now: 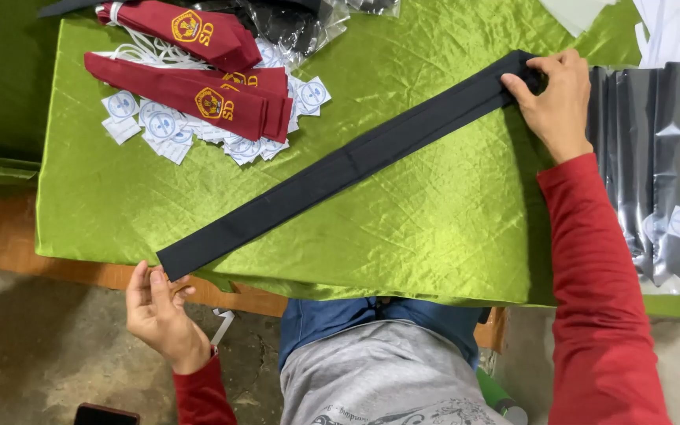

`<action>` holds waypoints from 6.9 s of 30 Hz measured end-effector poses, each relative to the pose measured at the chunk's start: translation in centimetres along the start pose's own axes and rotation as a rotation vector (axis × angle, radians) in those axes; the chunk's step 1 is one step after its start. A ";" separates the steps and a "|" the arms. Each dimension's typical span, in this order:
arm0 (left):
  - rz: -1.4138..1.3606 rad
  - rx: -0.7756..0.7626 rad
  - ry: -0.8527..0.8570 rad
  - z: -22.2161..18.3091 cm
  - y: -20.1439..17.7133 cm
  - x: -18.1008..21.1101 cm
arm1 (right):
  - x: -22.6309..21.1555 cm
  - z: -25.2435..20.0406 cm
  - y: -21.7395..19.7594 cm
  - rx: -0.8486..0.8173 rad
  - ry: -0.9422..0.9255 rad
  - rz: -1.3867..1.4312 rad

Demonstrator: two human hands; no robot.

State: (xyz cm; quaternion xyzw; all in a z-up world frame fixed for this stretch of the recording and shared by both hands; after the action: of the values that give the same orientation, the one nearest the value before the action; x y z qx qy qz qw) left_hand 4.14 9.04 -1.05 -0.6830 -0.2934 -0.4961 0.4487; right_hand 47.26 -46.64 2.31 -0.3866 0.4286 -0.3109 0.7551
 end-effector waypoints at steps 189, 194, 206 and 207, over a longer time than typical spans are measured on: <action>0.452 0.220 0.722 -7.1 4.1 10.8 | -12.3 -3.2 5.0 -0.284 0.151 0.055; 0.101 0.128 0.045 -2.4 -1.5 -0.4 | -14.0 -3.0 5.9 -0.286 -0.042 0.056; -0.125 -0.058 -0.188 -2.1 1.1 -2.7 | -13.7 -3.1 6.3 -0.309 -0.011 0.038; -0.111 -0.060 -0.175 -2.1 1.1 -2.6 | -13.8 -3.1 6.5 -0.333 -0.016 0.032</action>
State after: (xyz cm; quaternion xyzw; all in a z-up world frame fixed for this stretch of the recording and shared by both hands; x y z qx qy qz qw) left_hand 3.28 6.78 -3.62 -0.7196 -0.3537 -0.4671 0.3726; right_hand 39.38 -33.30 1.35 -0.5020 0.4740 -0.2205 0.6890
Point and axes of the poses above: each hand's wrist, its own z-axis towards the middle knuckle, its own y-axis out of the palm, x = y × z, the point moved 10 cm from there along z, towards the middle knuckle, and after that the axes turned 14 degrees about z, right-handed, at the moved point
